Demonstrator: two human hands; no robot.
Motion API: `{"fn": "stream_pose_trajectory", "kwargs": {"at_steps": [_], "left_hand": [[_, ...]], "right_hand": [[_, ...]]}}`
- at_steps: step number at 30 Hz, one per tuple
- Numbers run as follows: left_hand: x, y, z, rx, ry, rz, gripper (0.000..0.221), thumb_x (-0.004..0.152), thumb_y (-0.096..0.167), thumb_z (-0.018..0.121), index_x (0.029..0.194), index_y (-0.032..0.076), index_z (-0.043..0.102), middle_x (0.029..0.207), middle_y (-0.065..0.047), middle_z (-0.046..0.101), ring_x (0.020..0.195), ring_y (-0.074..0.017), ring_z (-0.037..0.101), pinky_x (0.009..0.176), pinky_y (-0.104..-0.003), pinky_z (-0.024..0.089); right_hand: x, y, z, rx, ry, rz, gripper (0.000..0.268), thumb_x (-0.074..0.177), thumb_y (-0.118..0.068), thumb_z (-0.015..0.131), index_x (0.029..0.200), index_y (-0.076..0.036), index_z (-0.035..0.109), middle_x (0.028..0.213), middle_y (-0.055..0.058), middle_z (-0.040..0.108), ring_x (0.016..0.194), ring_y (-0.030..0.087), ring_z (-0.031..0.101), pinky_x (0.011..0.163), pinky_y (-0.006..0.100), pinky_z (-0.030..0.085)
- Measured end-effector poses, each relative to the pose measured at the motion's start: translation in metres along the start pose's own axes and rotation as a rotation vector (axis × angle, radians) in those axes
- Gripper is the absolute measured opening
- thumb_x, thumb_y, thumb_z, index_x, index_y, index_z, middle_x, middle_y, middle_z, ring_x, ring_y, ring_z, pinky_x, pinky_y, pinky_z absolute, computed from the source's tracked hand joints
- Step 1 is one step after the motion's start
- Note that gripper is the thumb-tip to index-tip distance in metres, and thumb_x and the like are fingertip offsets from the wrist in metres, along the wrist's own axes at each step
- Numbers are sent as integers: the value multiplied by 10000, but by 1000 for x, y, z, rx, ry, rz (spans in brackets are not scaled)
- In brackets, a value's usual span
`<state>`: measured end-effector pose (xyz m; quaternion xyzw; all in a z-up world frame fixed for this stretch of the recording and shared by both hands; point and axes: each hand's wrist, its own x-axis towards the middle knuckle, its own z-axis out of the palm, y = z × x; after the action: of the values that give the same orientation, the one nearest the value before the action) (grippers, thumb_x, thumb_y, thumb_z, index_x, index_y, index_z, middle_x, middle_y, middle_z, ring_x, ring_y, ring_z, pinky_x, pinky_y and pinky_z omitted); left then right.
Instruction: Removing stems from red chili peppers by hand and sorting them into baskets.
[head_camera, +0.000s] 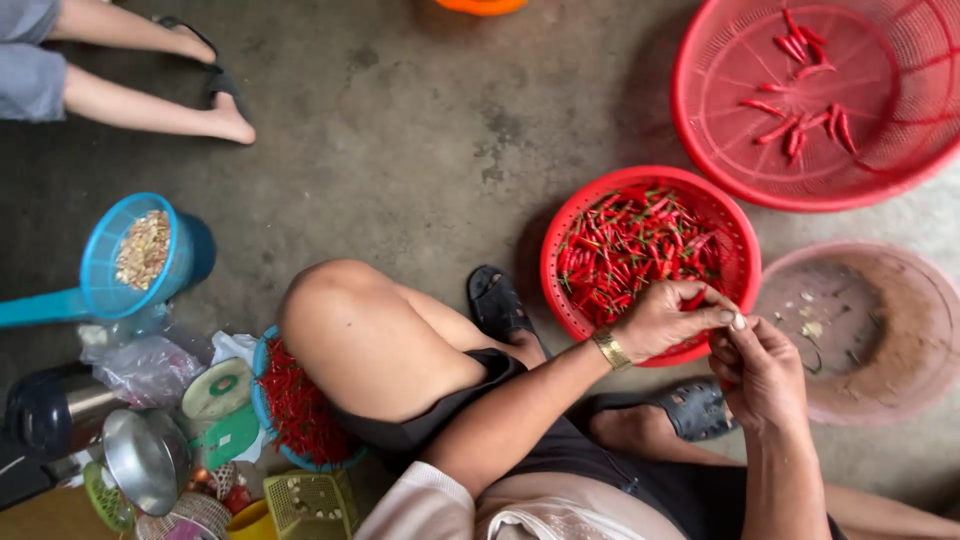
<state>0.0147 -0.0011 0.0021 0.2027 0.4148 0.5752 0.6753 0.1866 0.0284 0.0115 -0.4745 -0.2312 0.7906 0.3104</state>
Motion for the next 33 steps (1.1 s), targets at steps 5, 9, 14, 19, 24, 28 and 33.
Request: {"fn": "stream_pose_trajectory", "kwargs": {"at_steps": [5,9,14,19,24,28,33], "left_hand": [[4,-2,-4,-224,67,-113,162,963,265,701,892,151,611,639,91,483,512,9,423,411,-144,252],[6,-17,-19,-159,69,-150,172,1039,240,608,942,99,593,735,-4,623,538,-50,533,406,-171,350],[2,-45,-18,-100,22,-259,200,1025,225,631,1009,28,607,805,-71,676,605,-112,649,426,-185,478],[-7,-47,-7,-18,-8,-229,262,872,284,788,954,91,630,777,-9,696,589,-50,621,417,-163,391],[-6,-49,-14,-156,-114,-132,213,858,71,789,1005,22,642,820,-56,686,710,-118,662,630,-225,574],[-4,-42,-8,245,-58,-148,280,739,162,842,970,111,692,835,-18,655,749,-91,580,670,-245,505],[2,-19,-12,354,75,-144,250,725,195,851,962,167,775,876,0,700,801,-67,625,742,-224,505]], "right_hand": [[0,-2,11,147,65,26,184,1088,-205,591,1152,-53,673,877,28,615,680,40,479,494,118,324],[9,-7,7,343,-21,25,316,977,-99,556,1280,-10,567,970,54,630,809,95,568,638,178,468],[4,-10,16,281,138,-54,372,985,35,443,1327,-70,545,1129,70,648,1016,144,670,946,288,631],[-3,-13,34,211,29,-130,380,990,34,480,1327,-115,574,1142,50,676,1085,169,689,807,306,575],[-1,-12,43,103,50,-157,417,994,7,512,1392,-114,542,1280,39,708,1185,159,751,606,242,592],[1,-5,38,103,151,-194,441,957,92,458,1359,-58,563,1339,155,654,1321,301,658,1035,384,587],[-1,-6,41,152,135,-293,298,978,130,483,1218,21,622,1254,242,695,1253,361,693,979,435,613]]}}
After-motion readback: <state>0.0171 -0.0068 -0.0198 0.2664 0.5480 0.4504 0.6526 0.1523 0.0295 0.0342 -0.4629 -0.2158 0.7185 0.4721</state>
